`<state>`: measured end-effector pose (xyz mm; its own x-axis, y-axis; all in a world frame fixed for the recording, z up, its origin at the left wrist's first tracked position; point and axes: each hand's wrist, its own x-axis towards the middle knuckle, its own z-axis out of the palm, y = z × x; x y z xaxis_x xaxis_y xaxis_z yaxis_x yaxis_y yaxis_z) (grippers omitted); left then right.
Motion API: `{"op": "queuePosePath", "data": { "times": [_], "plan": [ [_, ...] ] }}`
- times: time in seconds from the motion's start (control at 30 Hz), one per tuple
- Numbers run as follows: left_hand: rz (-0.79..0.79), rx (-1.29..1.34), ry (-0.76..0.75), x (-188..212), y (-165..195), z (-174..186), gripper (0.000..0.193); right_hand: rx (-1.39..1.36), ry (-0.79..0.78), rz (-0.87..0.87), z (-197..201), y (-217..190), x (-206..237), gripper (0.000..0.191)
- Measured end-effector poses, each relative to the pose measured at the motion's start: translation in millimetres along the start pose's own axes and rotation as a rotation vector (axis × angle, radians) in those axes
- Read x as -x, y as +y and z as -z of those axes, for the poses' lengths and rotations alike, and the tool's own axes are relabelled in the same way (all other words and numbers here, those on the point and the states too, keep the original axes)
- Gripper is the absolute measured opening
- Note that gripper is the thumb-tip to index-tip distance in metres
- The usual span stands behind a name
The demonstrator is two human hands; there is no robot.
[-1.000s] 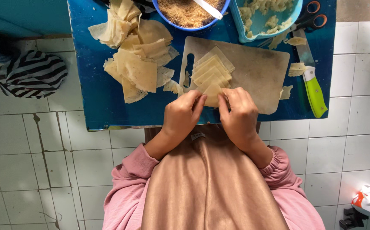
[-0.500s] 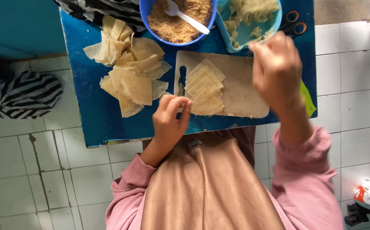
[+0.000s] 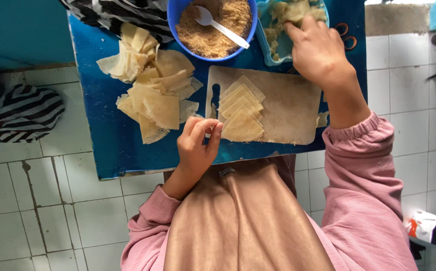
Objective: The person sits at a small table and assembles filled snack packets from thin square wrappers. They pick up a wrapper, spoon a brown filling from a blue bowl onto it, fold the wrapper over the filling, and set the finished packet aside, repeating the cycle with more wrappers.
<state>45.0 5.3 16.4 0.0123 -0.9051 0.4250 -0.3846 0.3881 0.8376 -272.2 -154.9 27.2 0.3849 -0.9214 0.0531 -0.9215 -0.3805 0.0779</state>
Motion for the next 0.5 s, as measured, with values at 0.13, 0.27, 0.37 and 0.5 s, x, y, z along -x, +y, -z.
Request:
{"op": "queuePosePath", "data": {
  "times": [0.13, 0.27, 0.37, 0.5],
  "plan": [
    [-0.013, 0.0, 0.016, -2.9, 3.9, -1.1, 0.014, 0.036, -0.009, -0.014, -1.6, 0.0, -3.2, 0.034],
    [-0.002, 0.0, 0.046, -8.7, 5.3, 0.3, 0.012, 0.014, 0.169, 0.024, 0.4, -3.9, -1.7, 0.017],
    [0.012, 0.003, 0.034, -10.0, 4.7, 1.1, 0.01, 0.007, 0.202, 0.005, 2.3, -7.7, 0.9, 0.033],
    [-0.004, -0.011, 0.017, -11.9, 5.5, 1.8, 0.01, -0.023, 0.31, 0.054, 22.4, -17.9, 1.0, 0.029]
  ]
}}
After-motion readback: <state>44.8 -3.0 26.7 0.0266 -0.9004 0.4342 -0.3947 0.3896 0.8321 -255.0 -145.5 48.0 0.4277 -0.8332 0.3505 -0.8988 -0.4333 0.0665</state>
